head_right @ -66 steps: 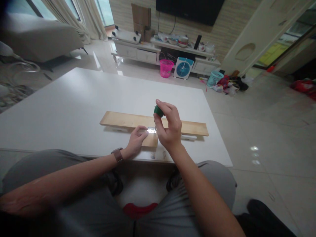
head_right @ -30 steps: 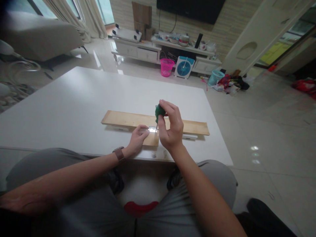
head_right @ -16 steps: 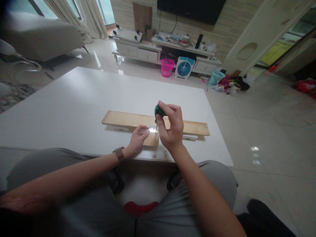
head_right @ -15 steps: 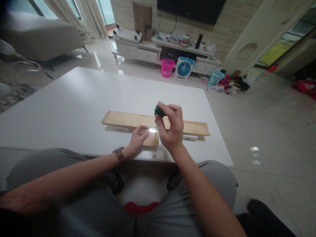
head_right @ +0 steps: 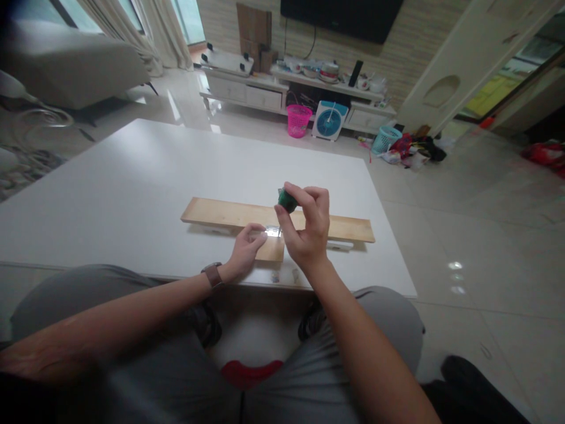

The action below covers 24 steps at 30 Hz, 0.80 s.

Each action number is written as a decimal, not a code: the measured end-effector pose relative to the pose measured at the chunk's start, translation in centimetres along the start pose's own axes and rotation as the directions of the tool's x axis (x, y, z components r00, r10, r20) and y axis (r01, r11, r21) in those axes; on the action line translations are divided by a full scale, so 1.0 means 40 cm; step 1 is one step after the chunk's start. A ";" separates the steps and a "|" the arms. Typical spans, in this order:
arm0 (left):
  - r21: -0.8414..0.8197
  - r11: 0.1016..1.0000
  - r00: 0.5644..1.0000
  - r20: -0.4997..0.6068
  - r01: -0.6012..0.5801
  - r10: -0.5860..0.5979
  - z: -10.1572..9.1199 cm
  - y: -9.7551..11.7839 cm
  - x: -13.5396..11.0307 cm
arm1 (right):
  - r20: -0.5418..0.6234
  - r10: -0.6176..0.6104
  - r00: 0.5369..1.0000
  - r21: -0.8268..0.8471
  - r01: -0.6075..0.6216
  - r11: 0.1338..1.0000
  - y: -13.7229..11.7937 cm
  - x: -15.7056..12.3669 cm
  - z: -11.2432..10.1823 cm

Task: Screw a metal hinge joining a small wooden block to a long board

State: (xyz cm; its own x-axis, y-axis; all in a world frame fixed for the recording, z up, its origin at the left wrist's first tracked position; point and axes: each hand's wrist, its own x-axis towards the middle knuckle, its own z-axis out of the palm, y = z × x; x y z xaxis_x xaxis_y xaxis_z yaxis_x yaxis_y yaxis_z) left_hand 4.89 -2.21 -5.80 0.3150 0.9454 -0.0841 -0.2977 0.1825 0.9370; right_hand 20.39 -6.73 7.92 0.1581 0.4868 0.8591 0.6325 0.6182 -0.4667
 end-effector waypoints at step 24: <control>0.003 1.000 1.000 0.006 0.022 -0.022 0.000 0.001 0.000 | 0.062 0.000 0.998 0.002 0.000 1.000 0.006 -0.006 0.001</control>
State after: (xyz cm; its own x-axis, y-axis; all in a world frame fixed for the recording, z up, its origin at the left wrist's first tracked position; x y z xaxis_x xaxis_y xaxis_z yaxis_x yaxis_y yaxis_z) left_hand 4.89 -2.23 -5.78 0.3268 0.9395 -0.1028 -0.2882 0.2027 0.9359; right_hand 20.46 -6.66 7.60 0.1111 0.5238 0.8445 0.6313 0.6192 -0.4671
